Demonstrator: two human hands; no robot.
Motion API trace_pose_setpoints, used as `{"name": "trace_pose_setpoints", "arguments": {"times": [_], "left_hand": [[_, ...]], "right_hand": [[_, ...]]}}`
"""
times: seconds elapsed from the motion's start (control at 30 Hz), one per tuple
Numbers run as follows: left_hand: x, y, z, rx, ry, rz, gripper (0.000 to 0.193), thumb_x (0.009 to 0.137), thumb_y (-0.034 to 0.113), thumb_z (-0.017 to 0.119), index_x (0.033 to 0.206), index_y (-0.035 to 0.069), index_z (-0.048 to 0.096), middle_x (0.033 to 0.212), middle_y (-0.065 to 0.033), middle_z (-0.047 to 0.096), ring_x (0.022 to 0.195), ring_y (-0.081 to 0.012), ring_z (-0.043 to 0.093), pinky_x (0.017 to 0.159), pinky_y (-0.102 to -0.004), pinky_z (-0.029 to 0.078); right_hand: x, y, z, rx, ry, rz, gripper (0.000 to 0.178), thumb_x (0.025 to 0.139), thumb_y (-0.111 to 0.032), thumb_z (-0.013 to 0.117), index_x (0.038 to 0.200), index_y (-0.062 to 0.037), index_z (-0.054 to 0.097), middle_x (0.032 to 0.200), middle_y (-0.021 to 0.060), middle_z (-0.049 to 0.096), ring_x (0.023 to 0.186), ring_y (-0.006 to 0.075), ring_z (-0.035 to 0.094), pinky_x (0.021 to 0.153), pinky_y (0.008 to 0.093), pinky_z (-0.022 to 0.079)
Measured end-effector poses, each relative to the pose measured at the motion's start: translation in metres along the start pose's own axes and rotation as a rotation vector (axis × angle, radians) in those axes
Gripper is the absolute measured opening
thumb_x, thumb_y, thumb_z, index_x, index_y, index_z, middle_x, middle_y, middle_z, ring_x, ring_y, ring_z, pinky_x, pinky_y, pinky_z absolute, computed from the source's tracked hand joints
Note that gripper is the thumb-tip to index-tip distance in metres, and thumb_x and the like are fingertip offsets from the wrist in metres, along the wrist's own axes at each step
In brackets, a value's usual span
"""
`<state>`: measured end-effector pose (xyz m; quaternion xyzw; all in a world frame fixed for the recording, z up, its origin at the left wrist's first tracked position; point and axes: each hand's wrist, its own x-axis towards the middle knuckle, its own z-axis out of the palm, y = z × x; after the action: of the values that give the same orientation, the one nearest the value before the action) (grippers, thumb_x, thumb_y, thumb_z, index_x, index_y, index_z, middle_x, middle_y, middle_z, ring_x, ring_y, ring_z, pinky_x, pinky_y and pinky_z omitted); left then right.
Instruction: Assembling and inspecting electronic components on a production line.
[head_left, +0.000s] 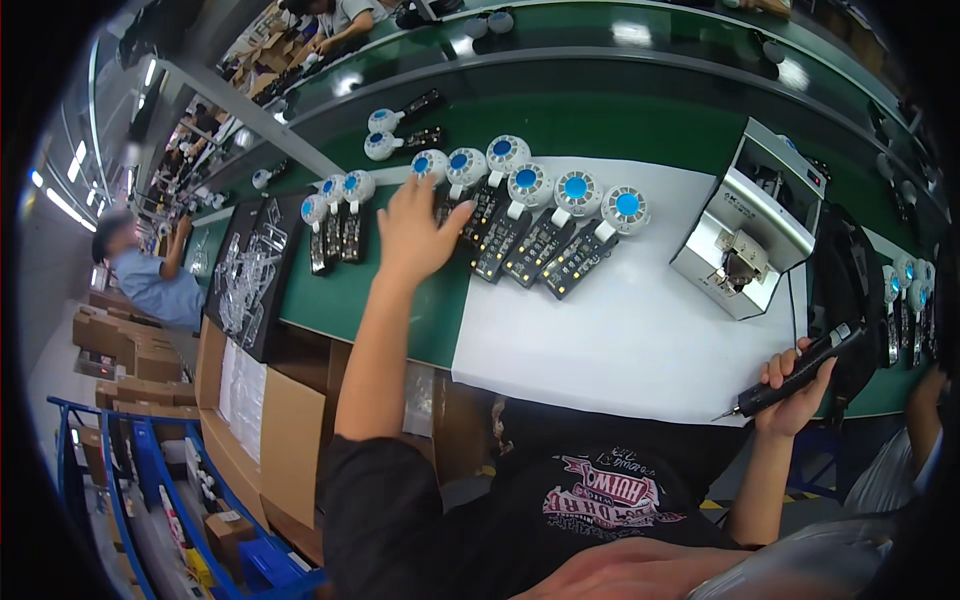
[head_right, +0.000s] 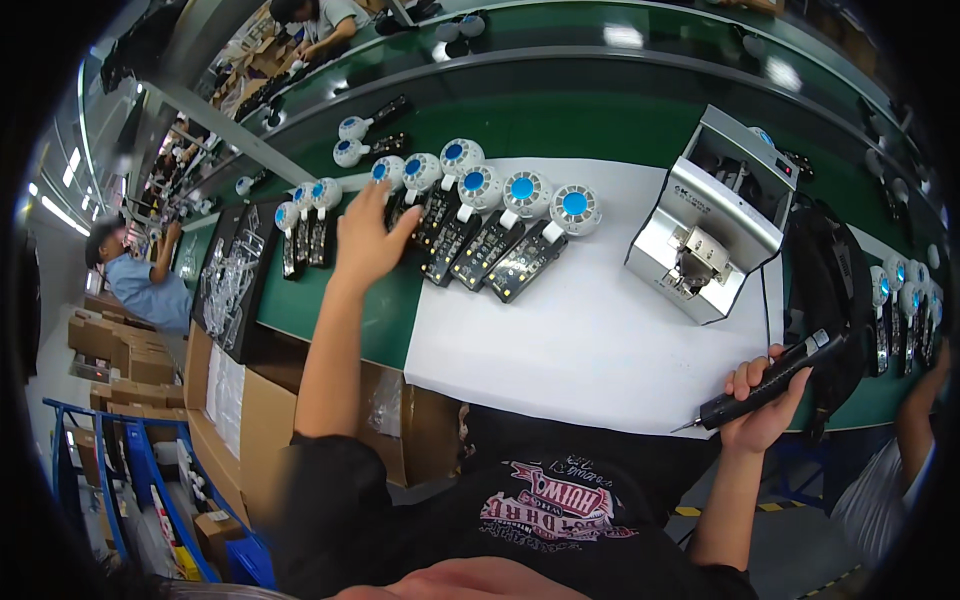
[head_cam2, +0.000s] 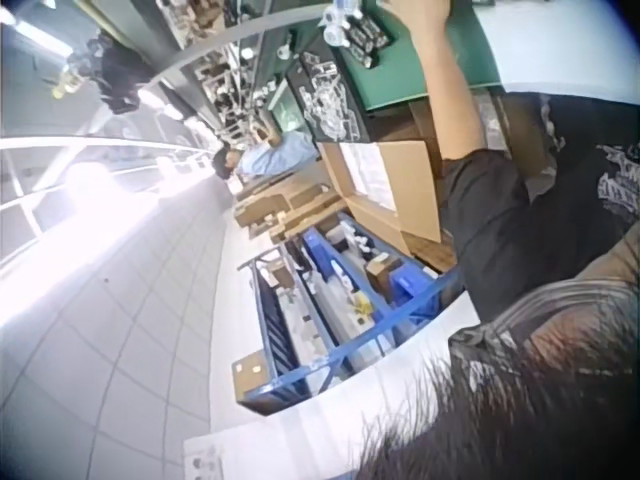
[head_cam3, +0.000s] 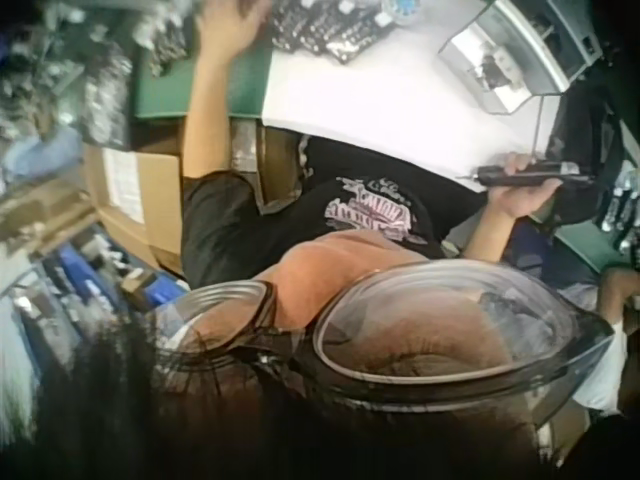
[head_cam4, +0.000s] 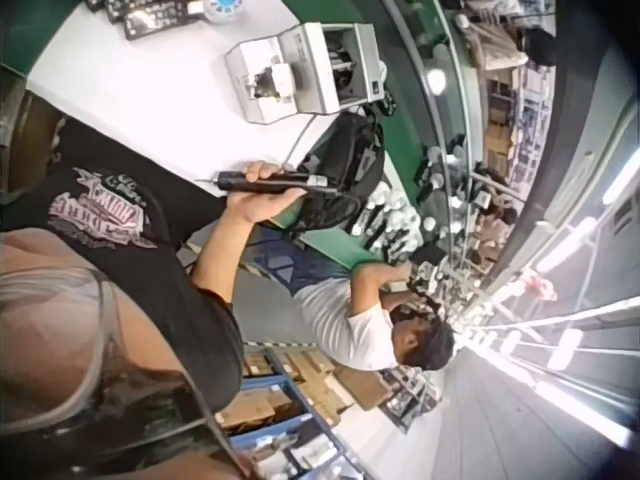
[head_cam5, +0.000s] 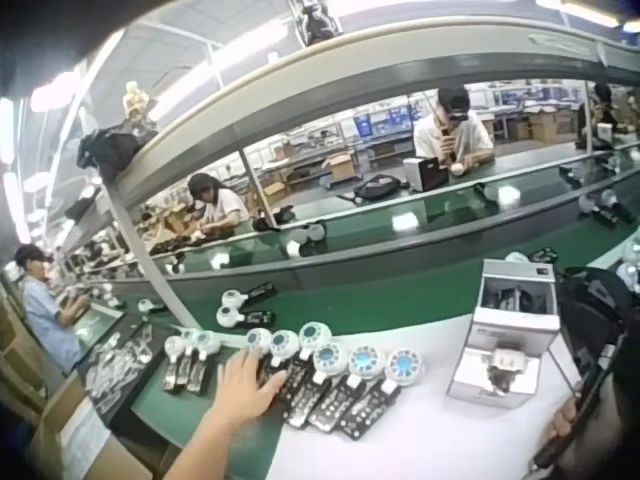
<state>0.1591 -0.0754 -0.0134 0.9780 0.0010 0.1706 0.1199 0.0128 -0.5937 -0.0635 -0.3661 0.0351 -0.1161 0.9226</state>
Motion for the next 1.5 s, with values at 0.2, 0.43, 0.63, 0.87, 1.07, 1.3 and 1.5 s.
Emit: {"name": "trace_pose_setpoints", "arguments": {"times": [0.2, 0.43, 0.63, 0.87, 1.07, 1.3, 1.5], "left_hand": [[0.006, 0.02, 0.039, 0.067, -0.024, -0.214, 0.082, 0.09, 0.061, 0.058, 0.146, 0.001, 0.045, 0.16, -0.0253, 0.025, 0.149, -0.0405, 0.024, 0.115, -0.0686, 0.015], [0.03, 0.032, 0.042, 0.048, -0.056, -0.216, 0.096, 0.083, 0.068, 0.062, 0.146, -0.001, 0.043, 0.16, -0.0245, 0.026, 0.15, -0.0389, 0.023, 0.115, -0.0697, 0.012], [0.029, 0.03, 0.04, 0.057, -0.109, -0.268, 0.102, 0.078, 0.071, 0.065, 0.145, -0.002, 0.043, 0.161, -0.024, 0.026, 0.15, -0.0374, 0.022, 0.115, -0.0712, 0.012], [0.022, 0.024, 0.035, 0.106, -0.082, -0.357, 0.097, 0.081, 0.069, 0.063, 0.141, -0.005, 0.044, 0.159, -0.0244, 0.029, 0.15, -0.0365, 0.023, 0.113, -0.0733, 0.013], [-0.001, -0.033, 0.013, 0.193, -0.051, -0.457, 0.092, 0.085, 0.064, 0.062, 0.142, -0.005, 0.042, 0.158, -0.0256, 0.029, 0.148, -0.041, 0.024, 0.113, -0.072, 0.015], [-0.038, 0.112, 0.01, -0.063, -0.172, 0.265, 0.092, 0.079, 0.059, 0.071, 0.143, -0.001, 0.044, 0.159, -0.0279, 0.024, 0.149, -0.0432, 0.022, 0.112, -0.0719, 0.015], [-0.05, 0.137, 0.036, 0.105, -0.151, 0.189, 0.094, 0.077, 0.059, 0.07, 0.146, 0.002, 0.042, 0.161, -0.0281, 0.018, 0.15, -0.0451, 0.017, 0.108, -0.0775, 0.015]], "right_hand": [[-0.002, 0.004, 0.002, 0.008, -0.025, -0.009, 0.051, 0.106, -0.052, 0.038, 0.119, -0.0039, 0.05, 0.075, 0.0023, 0.047, 0.06, 0.0129, 0.045, 0.06, 0.0288, 0.043], [-0.002, 0.001, 0.002, 0.034, 0.02, -0.004, 0.051, 0.107, -0.052, 0.037, 0.119, -0.0042, 0.049, 0.074, 0.003, 0.048, 0.06, 0.0134, 0.045, 0.06, 0.0296, 0.043], [-0.003, 0.001, -0.002, 0.047, 0.004, -0.01, 0.051, 0.106, -0.052, 0.038, 0.119, -0.0044, 0.049, 0.074, 0.0028, 0.047, 0.06, 0.0132, 0.045, 0.061, 0.0302, 0.043], [-0.004, 0.001, -0.009, 0.057, -0.006, -0.007, 0.051, 0.105, -0.053, 0.039, 0.119, -0.0051, 0.051, 0.073, 0.0026, 0.047, 0.059, 0.0134, 0.045, 0.061, 0.0305, 0.044], [-0.004, -0.001, -0.004, 0.081, -0.013, -0.005, 0.052, 0.106, -0.053, 0.039, 0.119, -0.0044, 0.051, 0.074, 0.0026, 0.047, 0.06, 0.0135, 0.045, 0.06, 0.0302, 0.043], [0.0, 0.0, -0.002, 0.072, 0.003, 0.033, 0.053, 0.105, -0.054, 0.039, 0.119, -0.0045, 0.052, 0.074, 0.0032, 0.05, 0.059, 0.0141, 0.046, 0.06, 0.0303, 0.043], [0.002, 0.002, -0.002, 0.066, 0.002, 0.02, 0.053, 0.105, -0.055, 0.039, 0.117, -0.0053, 0.054, 0.074, 0.0031, 0.05, 0.06, 0.014, 0.047, 0.06, 0.0305, 0.043]]}}
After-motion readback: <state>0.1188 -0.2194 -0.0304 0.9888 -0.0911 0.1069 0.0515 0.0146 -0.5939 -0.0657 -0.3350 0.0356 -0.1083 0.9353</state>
